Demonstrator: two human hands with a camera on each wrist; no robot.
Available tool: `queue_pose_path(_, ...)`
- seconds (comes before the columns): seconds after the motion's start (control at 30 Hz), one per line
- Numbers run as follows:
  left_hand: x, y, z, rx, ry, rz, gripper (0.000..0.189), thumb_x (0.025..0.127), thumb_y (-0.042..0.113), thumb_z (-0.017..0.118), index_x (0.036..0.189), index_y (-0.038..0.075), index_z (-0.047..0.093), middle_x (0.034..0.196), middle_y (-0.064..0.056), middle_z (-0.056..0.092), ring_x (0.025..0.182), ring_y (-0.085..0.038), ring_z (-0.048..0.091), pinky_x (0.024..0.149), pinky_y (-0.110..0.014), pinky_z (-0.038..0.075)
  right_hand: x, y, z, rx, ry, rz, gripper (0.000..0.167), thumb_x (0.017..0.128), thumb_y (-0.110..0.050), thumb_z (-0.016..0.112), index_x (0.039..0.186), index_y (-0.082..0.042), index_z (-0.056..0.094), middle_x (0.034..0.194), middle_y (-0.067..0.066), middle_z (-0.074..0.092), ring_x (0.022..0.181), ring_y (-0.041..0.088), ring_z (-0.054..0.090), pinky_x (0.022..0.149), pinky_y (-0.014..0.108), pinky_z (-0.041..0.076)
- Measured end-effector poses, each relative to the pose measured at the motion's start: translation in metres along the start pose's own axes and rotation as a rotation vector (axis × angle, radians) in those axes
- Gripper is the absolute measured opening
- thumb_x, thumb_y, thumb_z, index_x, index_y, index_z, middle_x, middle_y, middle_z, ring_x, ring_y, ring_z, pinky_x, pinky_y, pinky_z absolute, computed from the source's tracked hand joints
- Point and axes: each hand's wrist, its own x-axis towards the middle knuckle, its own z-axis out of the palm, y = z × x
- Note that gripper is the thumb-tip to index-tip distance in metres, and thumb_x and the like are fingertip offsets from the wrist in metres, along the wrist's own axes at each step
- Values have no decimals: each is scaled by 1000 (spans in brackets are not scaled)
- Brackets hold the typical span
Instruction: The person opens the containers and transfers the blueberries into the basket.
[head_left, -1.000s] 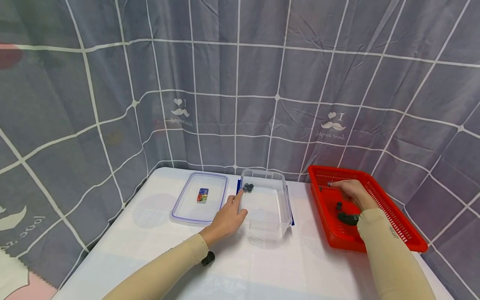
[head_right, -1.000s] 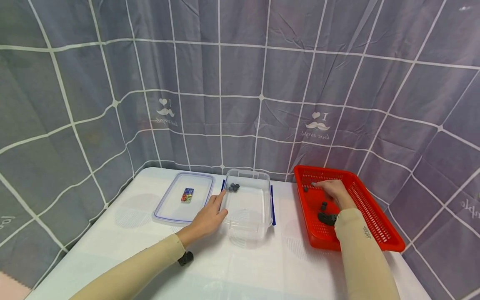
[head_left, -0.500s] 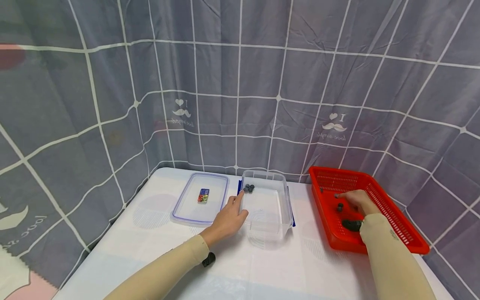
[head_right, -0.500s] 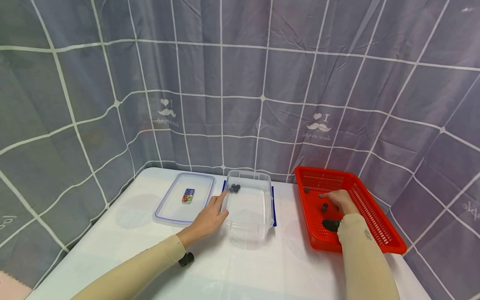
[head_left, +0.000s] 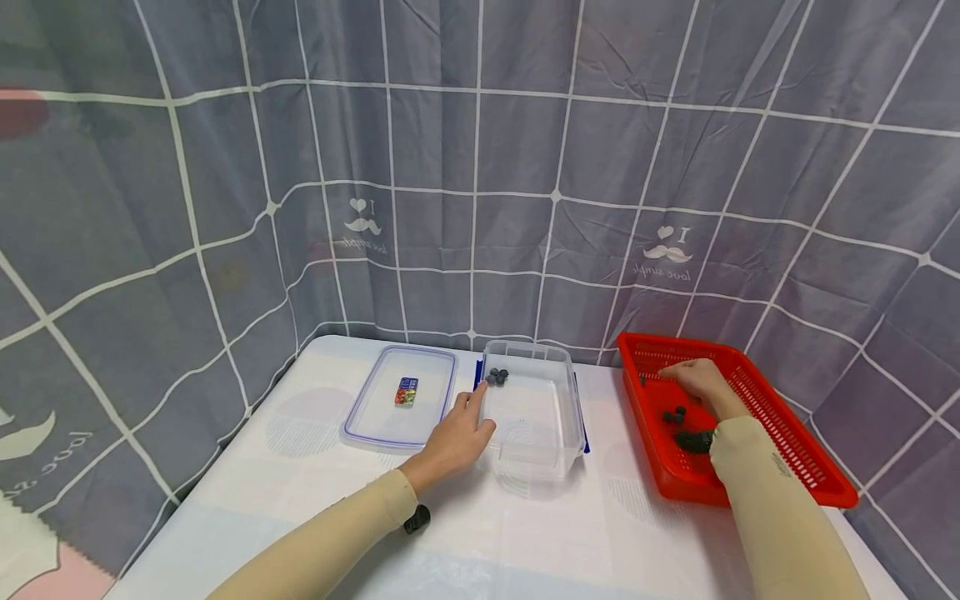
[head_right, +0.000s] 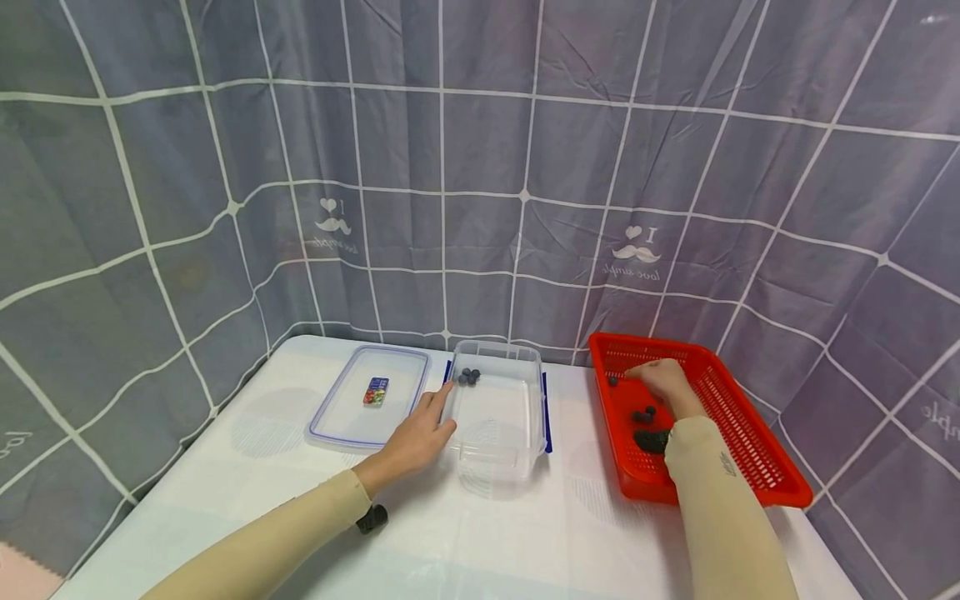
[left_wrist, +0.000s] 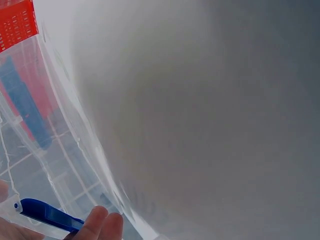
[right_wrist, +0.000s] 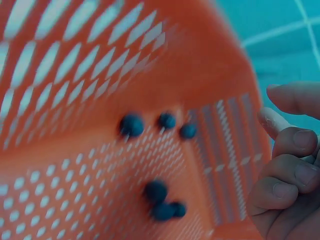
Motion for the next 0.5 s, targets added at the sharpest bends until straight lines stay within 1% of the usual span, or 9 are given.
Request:
queue_pose_path(0.03, 0, 0, 0, -2, 1, 1, 70, 98, 36, 44, 161, 14, 24, 147, -18, 43, 124, -35, 56, 100, -51, 48, 1, -6, 1, -8, 4, -21, 35, 94, -27, 64, 111, 2, 73, 48, -8, 36, 44, 11, 35, 51, 31, 41)
queue_pose_path(0.07, 0, -1, 0, -3, 1, 1, 70, 98, 36, 44, 161, 14, 24, 148, -18, 43, 124, -35, 56, 99, -52, 48, 2, -12, 3, -14, 7, -38, 44, 95, -28, 64, 124, 5, 67, 48, -8, 37, 44, 11, 35, 50, 31, 40)
queue_pose_path(0.1, 0, -1, 0, -5, 2, 1, 70, 98, 36, 44, 161, 14, 24, 148, -19, 43, 124, -35, 57, 99, -52, 48, 2, -17, 4, -17, 2, -52, 53, 95, -28, 64, 134, 7, 60, 48, -8, 38, 44, 11, 36, 49, 30, 39)
queue_pose_path(0.13, 0, -1, 0, -7, 1, 2, 70, 98, 36, 44, 161, 14, 24, 148, -19, 43, 123, -35, 57, 99, -52, 48, 2, -23, 6, -24, -1, -58, 55, 96, -29, 63, 136, 8, 58, 49, -9, 38, 44, 11, 36, 49, 30, 39)
queue_pose_path(0.27, -1, -2, 0, -9, -4, 1, 70, 98, 36, 44, 162, 14, 23, 148, -19, 43, 124, -35, 56, 98, -52, 49, 2, -46, 16, -9, -20, -82, 52, 96, -30, 63, 134, 7, 60, 51, -9, 38, 45, 12, 35, 50, 28, 38)
queue_pose_path(0.4, -1, -2, -1, -14, -3, 1, 71, 98, 36, 44, 162, 14, 23, 148, -19, 43, 124, -35, 56, 99, -52, 48, 2, -66, 30, 31, -51, -111, 49, 97, -29, 62, 131, 6, 61, 52, -8, 36, 47, 12, 33, 51, 27, 39)
queue_pose_path(0.43, -1, -1, -1, -15, -2, 1, 71, 98, 36, 44, 162, 14, 23, 148, -18, 43, 124, -35, 56, 99, -52, 48, 3, -70, 34, 48, -57, -116, 46, 97, -29, 63, 126, 7, 62, 52, -8, 35, 47, 12, 33, 52, 27, 39)
queue_pose_path(0.5, -1, -1, -2, -15, 1, 1, 71, 97, 36, 44, 162, 14, 23, 148, -19, 43, 124, -35, 56, 99, -52, 48, 5, -78, 41, 73, -73, -127, 46, 97, -28, 63, 127, 7, 62, 52, -8, 34, 49, 12, 33, 52, 27, 38)
